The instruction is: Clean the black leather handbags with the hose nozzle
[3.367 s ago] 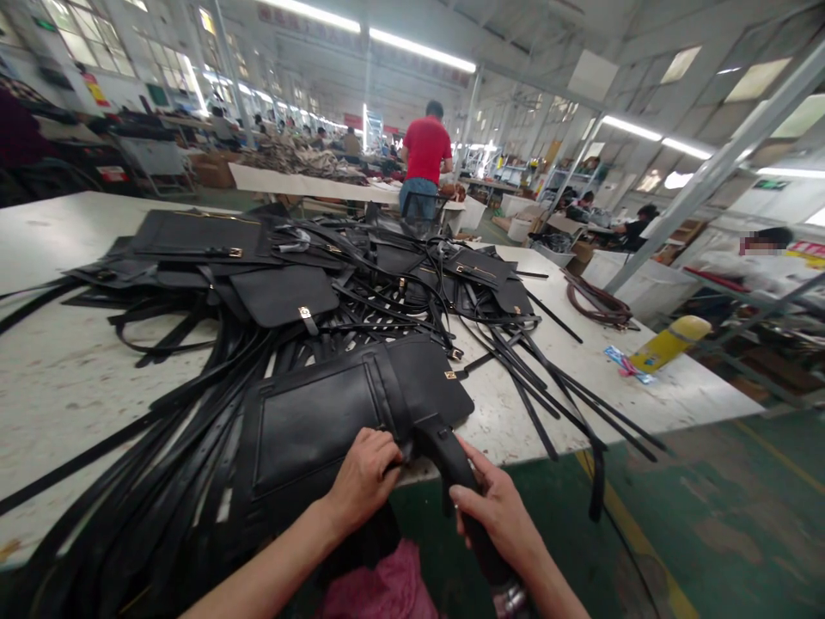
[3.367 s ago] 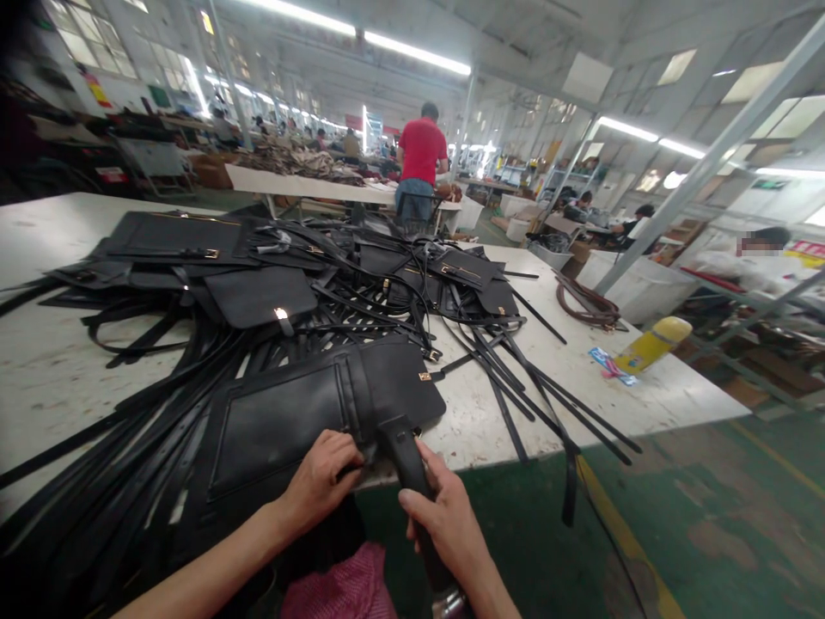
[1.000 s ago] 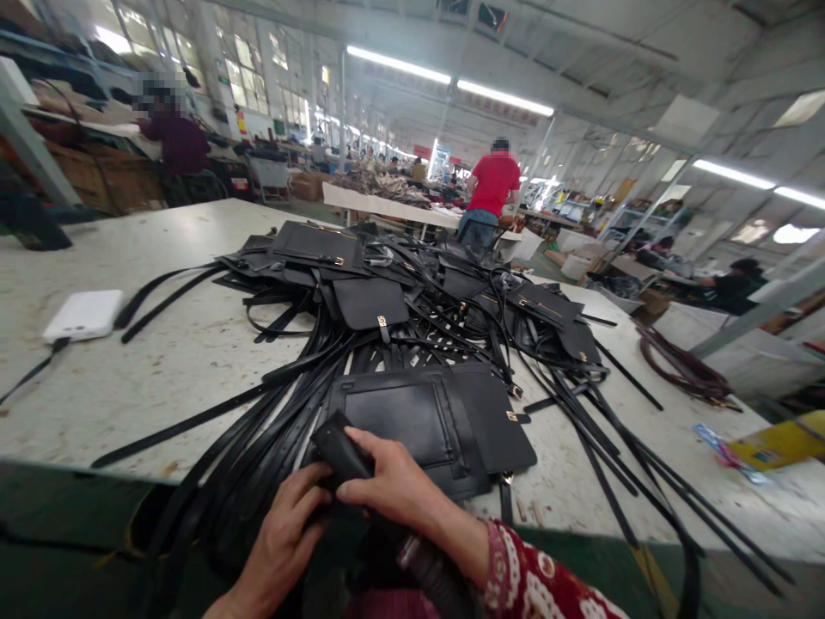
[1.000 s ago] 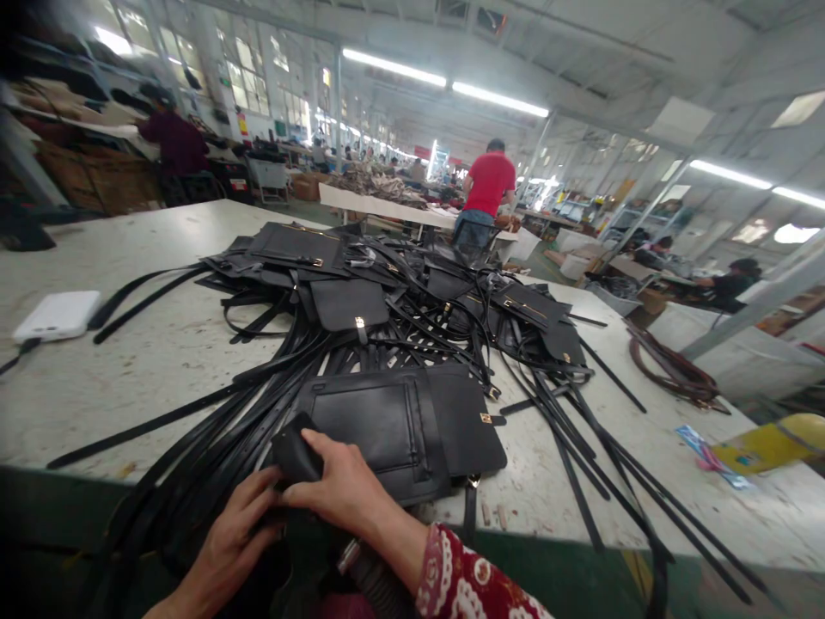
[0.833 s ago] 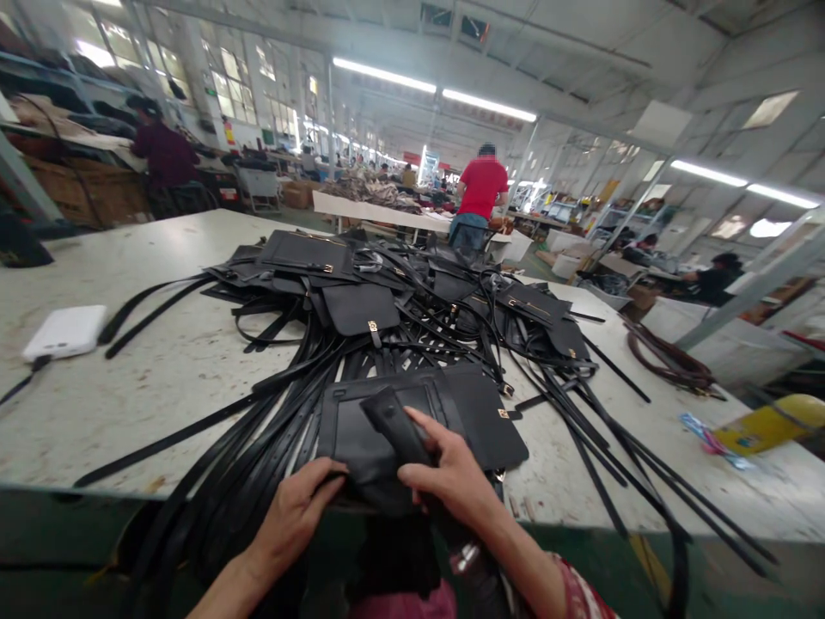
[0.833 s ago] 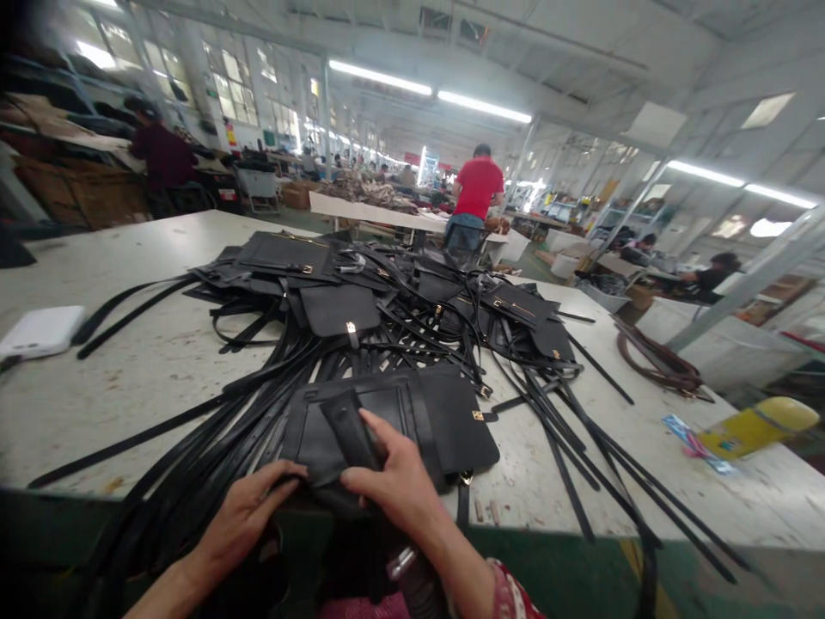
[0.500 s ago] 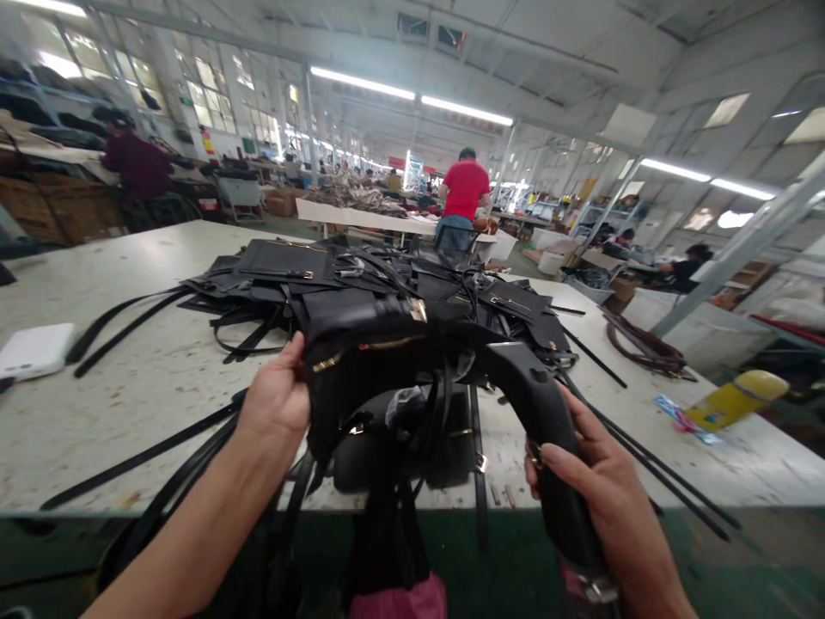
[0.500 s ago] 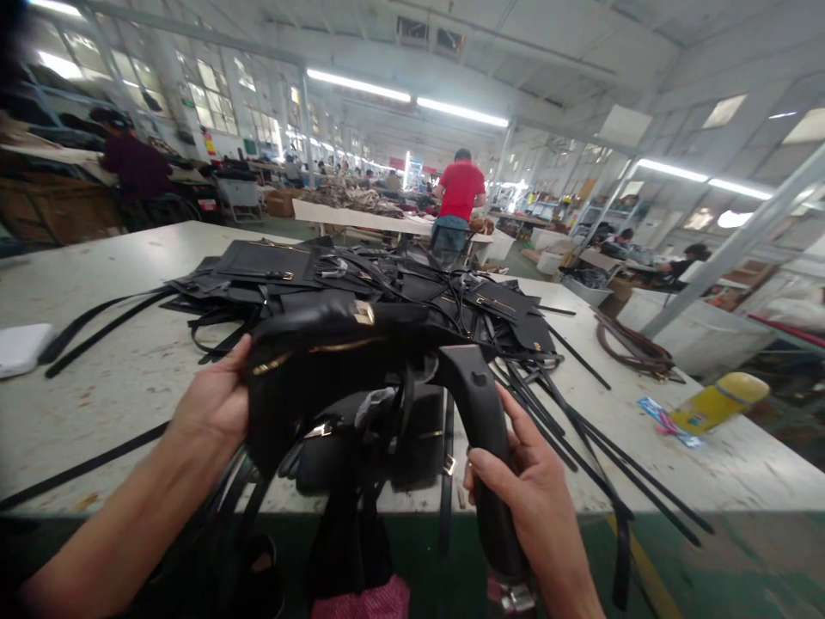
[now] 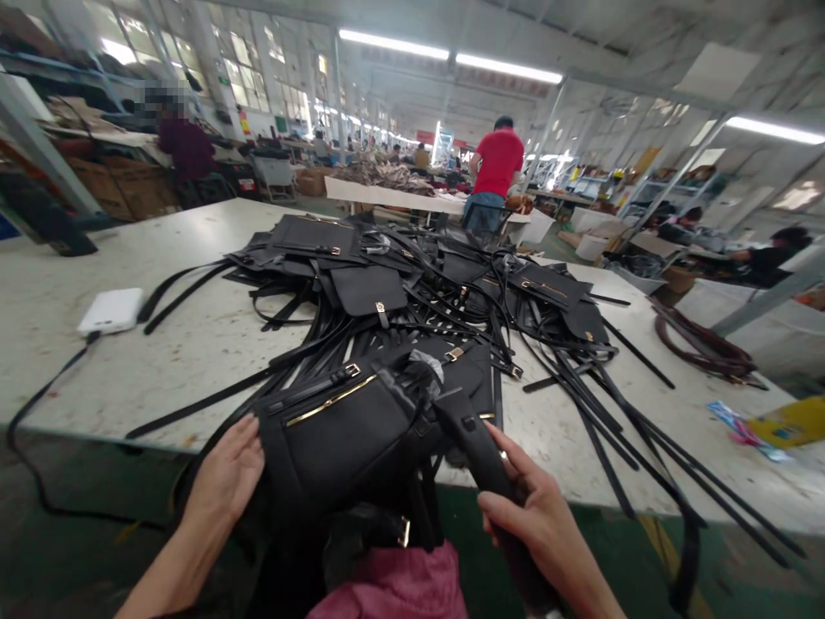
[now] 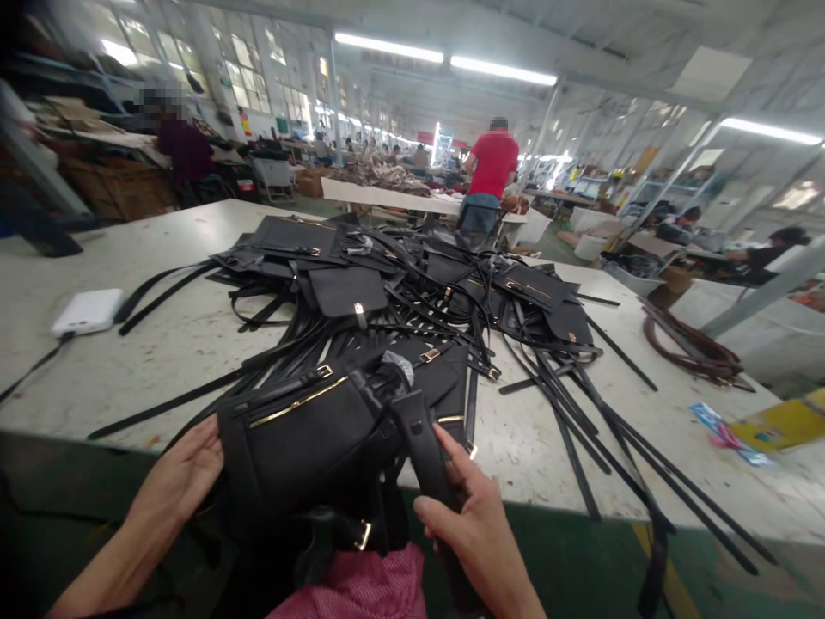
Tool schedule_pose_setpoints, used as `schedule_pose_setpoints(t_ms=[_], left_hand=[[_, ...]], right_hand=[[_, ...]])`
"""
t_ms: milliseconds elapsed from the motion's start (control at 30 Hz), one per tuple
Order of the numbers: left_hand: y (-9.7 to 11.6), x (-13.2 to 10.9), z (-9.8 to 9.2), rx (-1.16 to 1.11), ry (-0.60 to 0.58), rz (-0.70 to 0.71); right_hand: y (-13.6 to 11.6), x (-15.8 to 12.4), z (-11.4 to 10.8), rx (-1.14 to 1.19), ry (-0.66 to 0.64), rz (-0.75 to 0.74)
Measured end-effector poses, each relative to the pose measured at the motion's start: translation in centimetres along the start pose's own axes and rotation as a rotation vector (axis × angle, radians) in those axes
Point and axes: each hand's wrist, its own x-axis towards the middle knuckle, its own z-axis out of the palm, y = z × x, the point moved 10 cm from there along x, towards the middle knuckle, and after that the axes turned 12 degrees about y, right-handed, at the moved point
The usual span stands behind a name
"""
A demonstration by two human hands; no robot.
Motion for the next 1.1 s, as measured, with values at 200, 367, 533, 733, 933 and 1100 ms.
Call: schedule_pose_setpoints(t_ms=[200,367,533,733,933,1100], left_hand=[[-3.5,-5.5,-7.4,-0.08,0.421,0.005],[-10.5,-10.8,-7.1,0.205,0.194,-0.415],[-10.4,-12.7,-3.3,0.239,-0.13,-0.511],[-9.0,-13.4,-1.3,0.081,-0.138,-0.617],[-8.2,-15.6,0.5,0.0,-0.269,-0.639],[-6.2,-16.2,1.7,-0.007,-0.412,-0.557]], right_hand=[[2.2,-0.8,3.6,-0.087,-0.146,0.024],[3.7,-1.9,5.7,-0.082,-0.279,0.022],[4.8,-2.6,6.3,-0.177,-0.317,0.027],[5.0,-4.2,5.9,-0.183,-0.384,0.056],[8.4,-6.0,6.2,-0.427,-0.535,0.157],[7.3,-5.5,9.8,-0.268,-0.616,0.089]])
